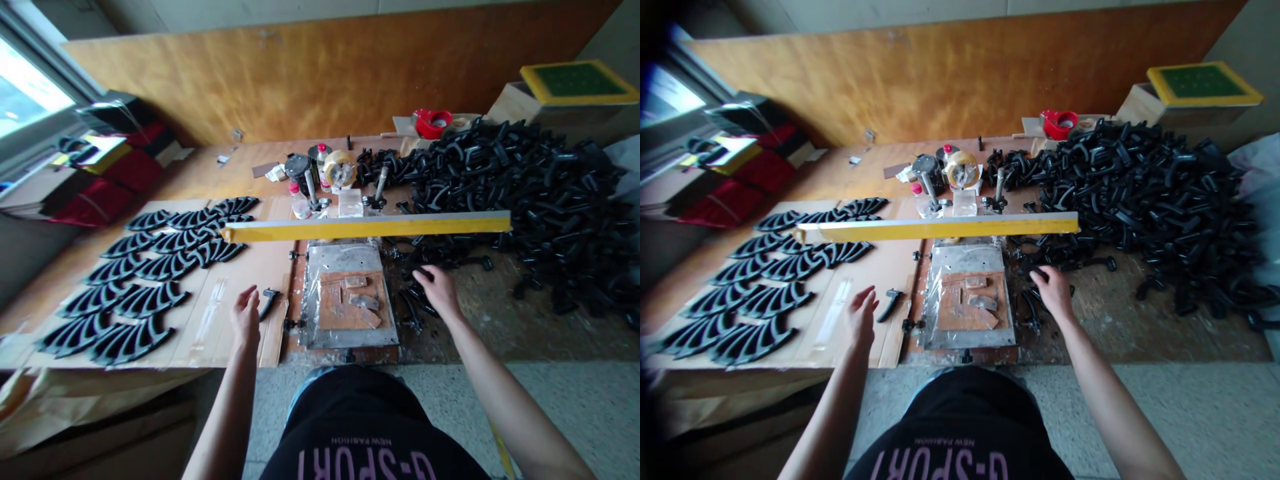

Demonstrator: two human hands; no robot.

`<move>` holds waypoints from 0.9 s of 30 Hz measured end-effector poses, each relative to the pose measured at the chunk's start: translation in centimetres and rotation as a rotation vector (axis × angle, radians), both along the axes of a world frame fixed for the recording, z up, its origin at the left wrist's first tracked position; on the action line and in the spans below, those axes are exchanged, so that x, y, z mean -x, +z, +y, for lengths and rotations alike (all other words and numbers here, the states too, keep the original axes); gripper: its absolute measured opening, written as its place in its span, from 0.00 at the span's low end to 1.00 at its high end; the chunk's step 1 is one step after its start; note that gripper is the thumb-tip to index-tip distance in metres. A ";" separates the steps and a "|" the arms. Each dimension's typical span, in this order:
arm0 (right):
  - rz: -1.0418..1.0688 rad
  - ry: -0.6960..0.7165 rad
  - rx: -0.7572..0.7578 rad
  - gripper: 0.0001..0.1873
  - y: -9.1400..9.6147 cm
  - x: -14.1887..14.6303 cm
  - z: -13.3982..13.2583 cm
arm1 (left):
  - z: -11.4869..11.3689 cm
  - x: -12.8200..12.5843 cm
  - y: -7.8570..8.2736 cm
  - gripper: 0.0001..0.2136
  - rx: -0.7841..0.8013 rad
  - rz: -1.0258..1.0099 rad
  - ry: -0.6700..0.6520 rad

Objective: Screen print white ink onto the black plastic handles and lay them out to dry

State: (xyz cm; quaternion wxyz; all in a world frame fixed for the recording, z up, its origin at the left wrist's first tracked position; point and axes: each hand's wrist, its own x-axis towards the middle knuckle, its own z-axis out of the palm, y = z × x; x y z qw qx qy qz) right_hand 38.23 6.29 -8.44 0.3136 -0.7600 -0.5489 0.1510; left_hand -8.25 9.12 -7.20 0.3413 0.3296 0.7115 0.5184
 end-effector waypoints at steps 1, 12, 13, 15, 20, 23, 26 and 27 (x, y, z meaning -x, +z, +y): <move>0.011 0.152 -0.039 0.18 0.4 2.5 0.1 | 0.6 -1.0 1.5 0.19 -0.054 -0.048 -0.033; -0.377 0.706 -0.082 0.18 -0.5 13.3 0.2 | 4.7 -8.9 14.5 0.20 -0.424 -0.078 -0.476; -0.372 0.659 -0.072 0.17 -0.3 12.5 -0.1 | 4.1 -8.6 14.3 0.19 -0.414 -0.069 -0.477; -0.347 0.531 -0.054 0.13 0.4 10.3 -0.3 | 2.3 -7.8 13.1 0.20 -0.348 -0.056 -0.489; -0.309 0.189 -0.091 0.19 3.3 4.8 2.8 | -2.8 -6.4 6.6 0.23 0.027 -0.148 -0.594; -0.226 0.188 -0.208 0.22 5.7 6.4 6.3 | -3.8 -6.7 2.0 0.32 0.151 -0.159 -0.617; -0.309 0.443 -0.155 0.30 7.5 11.0 8.5 | -3.4 -6.8 -1.2 0.32 0.196 -0.032 -0.624; -0.364 0.523 -0.080 0.26 7.7 12.4 8.6 | -3.2 -6.8 -1.8 0.31 0.199 0.007 -0.631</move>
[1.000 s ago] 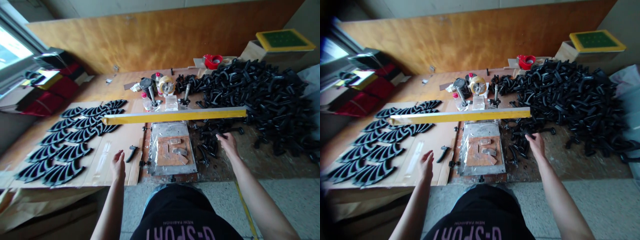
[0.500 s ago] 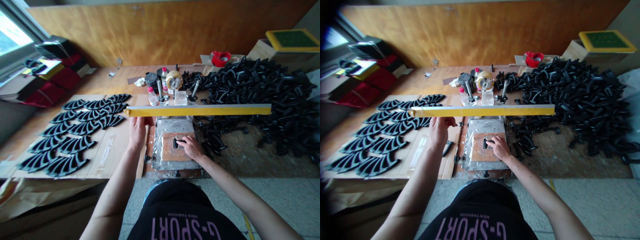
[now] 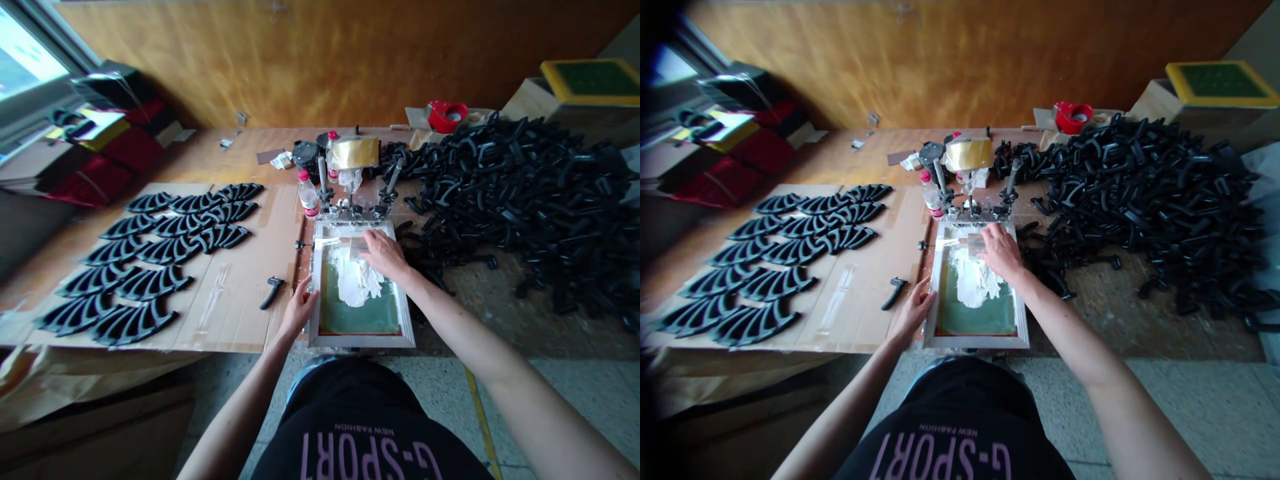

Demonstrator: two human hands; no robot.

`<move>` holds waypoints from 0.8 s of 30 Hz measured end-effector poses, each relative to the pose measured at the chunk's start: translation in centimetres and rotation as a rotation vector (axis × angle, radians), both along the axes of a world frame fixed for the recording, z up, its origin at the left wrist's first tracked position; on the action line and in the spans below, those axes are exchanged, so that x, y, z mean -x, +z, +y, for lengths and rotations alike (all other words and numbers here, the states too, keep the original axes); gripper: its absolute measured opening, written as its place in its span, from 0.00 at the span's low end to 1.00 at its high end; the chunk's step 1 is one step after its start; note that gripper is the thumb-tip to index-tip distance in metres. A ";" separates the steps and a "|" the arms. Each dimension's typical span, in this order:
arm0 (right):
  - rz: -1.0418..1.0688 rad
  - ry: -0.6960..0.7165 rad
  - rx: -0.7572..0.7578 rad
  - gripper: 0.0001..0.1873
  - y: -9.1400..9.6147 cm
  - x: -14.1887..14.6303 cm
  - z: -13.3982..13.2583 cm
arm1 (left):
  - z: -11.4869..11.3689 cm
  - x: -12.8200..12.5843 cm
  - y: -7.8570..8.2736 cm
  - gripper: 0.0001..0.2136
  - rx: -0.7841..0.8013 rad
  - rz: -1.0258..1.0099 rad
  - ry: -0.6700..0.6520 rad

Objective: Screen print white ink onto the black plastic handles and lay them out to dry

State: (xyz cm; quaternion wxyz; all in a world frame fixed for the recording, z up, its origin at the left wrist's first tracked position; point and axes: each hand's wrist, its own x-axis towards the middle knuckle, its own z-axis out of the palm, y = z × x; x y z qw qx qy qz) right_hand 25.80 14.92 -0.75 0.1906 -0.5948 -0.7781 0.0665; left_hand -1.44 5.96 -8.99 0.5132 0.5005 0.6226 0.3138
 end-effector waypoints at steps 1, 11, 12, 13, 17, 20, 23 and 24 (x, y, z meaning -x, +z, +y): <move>-0.068 0.046 0.070 0.20 0.0 1.1 -0.3 | 0.2 0.1 -0.4 0.30 -0.006 0.028 -0.011; -0.161 0.593 0.096 0.07 -1.6 -0.3 -7.4 | 0.5 0.4 -0.9 0.25 0.018 0.058 -0.024; -0.145 0.536 0.080 0.06 -1.6 -0.2 -7.2 | 0.5 0.4 -0.9 0.25 0.018 0.057 -0.012; -0.138 0.467 0.052 0.06 -1.7 -0.1 -7.0 | 0.5 0.3 -0.8 0.26 0.020 0.054 -0.001; -0.166 0.448 -0.032 0.11 -3.0 0.5 -8.1 | 0.4 0.0 -0.3 0.29 0.033 0.013 0.027; -0.139 0.511 0.031 0.08 -2.9 0.8 -8.8 | 0.4 -0.1 0.3 0.30 0.041 -0.017 0.044; -0.055 0.346 0.056 0.11 -0.7 1.5 -6.3 | 0.2 0.1 1.6 0.32 0.061 -0.084 0.038; -0.023 0.274 0.048 0.16 0.3 1.6 -4.8 | 0.1 0.2 2.3 0.33 0.064 -0.110 0.036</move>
